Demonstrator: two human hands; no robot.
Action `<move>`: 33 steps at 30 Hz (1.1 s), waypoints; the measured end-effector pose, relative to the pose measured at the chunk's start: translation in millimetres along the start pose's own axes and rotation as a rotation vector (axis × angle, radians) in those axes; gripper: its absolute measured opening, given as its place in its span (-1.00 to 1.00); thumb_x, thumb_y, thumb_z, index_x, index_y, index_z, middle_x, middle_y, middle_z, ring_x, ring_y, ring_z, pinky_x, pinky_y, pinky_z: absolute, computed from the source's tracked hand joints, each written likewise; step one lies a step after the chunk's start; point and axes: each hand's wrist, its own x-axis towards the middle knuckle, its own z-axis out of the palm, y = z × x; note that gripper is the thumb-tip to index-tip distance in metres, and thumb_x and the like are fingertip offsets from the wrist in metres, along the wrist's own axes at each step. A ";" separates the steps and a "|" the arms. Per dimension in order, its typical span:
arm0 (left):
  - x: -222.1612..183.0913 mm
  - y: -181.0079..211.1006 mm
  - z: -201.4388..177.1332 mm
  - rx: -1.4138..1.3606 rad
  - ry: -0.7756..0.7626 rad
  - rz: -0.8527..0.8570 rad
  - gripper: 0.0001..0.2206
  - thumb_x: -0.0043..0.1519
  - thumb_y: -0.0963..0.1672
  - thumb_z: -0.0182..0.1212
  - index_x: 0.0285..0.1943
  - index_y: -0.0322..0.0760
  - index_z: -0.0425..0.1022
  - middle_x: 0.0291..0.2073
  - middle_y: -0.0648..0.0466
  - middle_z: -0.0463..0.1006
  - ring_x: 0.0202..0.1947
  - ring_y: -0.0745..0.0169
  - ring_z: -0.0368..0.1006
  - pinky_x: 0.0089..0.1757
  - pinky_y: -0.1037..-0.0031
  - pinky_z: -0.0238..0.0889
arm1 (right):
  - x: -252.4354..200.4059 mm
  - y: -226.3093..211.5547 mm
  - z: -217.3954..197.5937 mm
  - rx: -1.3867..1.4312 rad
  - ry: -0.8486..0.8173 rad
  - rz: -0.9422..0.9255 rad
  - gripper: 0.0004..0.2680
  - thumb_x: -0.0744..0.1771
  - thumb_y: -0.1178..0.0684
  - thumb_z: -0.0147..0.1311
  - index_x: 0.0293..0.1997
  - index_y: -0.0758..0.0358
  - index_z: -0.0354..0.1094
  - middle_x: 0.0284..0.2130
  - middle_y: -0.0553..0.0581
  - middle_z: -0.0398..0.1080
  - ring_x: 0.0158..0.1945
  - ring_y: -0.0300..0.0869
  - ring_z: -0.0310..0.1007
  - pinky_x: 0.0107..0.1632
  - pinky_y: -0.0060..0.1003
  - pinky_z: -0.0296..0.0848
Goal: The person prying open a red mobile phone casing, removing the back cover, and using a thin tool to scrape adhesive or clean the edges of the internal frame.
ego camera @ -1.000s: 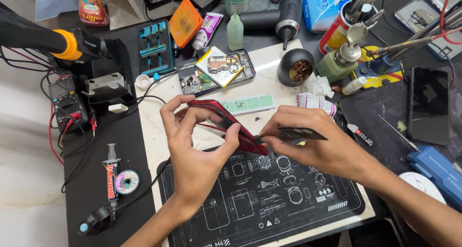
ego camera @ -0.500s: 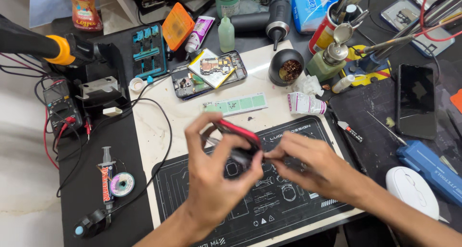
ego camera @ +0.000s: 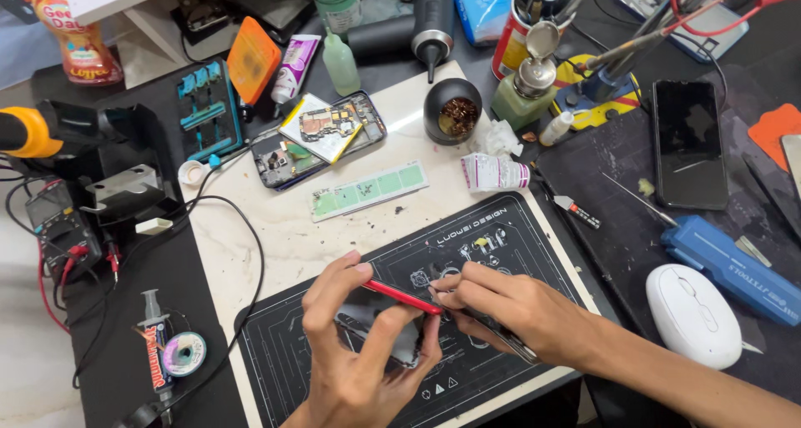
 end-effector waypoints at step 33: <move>-25.4 -3.0 9.2 0.038 0.032 0.014 -0.67 -0.14 -0.15 0.59 -0.26 -0.25 0.54 0.06 -0.19 0.14 0.17 -0.53 0.26 0.07 -0.01 0.43 | 72.3 35.1 -188.0 -0.585 0.373 0.481 -0.86 0.33 0.04 0.28 -0.17 0.30 0.57 -0.42 0.15 0.55 -0.41 -0.23 0.54 -0.29 -0.31 0.46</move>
